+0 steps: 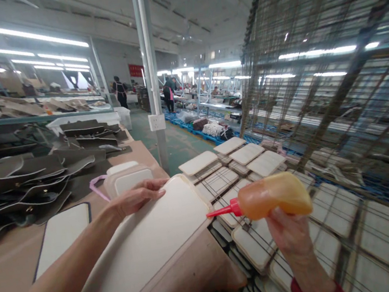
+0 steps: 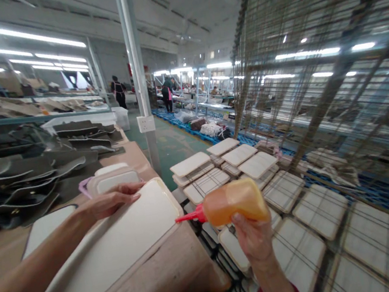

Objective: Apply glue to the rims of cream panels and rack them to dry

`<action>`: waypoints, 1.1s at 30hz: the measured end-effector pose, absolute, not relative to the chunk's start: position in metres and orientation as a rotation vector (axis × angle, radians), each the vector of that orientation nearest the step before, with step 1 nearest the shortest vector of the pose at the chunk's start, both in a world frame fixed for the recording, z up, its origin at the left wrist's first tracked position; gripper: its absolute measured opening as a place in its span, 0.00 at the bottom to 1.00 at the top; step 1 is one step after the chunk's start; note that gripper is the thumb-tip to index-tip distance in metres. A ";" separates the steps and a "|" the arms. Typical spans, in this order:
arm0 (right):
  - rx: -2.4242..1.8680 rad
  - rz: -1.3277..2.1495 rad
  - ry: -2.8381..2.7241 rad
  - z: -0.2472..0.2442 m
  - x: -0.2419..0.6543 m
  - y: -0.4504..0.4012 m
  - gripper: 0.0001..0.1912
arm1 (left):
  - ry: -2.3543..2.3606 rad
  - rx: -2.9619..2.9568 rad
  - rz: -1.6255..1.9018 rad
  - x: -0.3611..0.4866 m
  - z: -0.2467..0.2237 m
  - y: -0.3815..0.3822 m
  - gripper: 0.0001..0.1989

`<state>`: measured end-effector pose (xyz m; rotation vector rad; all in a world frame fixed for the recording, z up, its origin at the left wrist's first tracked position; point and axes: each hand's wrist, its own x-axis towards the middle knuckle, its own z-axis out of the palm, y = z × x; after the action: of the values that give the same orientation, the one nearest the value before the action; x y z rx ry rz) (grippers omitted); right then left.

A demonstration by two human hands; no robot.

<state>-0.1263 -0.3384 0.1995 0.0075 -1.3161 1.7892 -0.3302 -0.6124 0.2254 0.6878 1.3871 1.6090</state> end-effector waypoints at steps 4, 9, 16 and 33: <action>-0.054 1.732 -1.193 0.197 -0.132 -0.342 0.22 | 1.392 0.638 1.699 -0.328 0.216 -0.612 0.31; -0.046 1.713 -1.188 0.196 -0.137 -0.343 0.21 | 1.421 0.533 1.798 -0.328 0.203 -0.613 0.32; -0.048 1.735 -1.157 0.201 -0.144 -0.346 0.22 | 1.440 0.366 1.899 -0.324 0.199 -0.612 0.36; -0.034 1.839 -1.205 0.201 -0.152 -0.352 0.24 | 1.432 0.356 1.931 -0.323 0.197 -0.612 0.39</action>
<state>-0.1515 -0.3523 0.2008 -0.0344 -1.2052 1.8386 -0.3233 -0.6120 0.1965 0.3562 1.4319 1.9307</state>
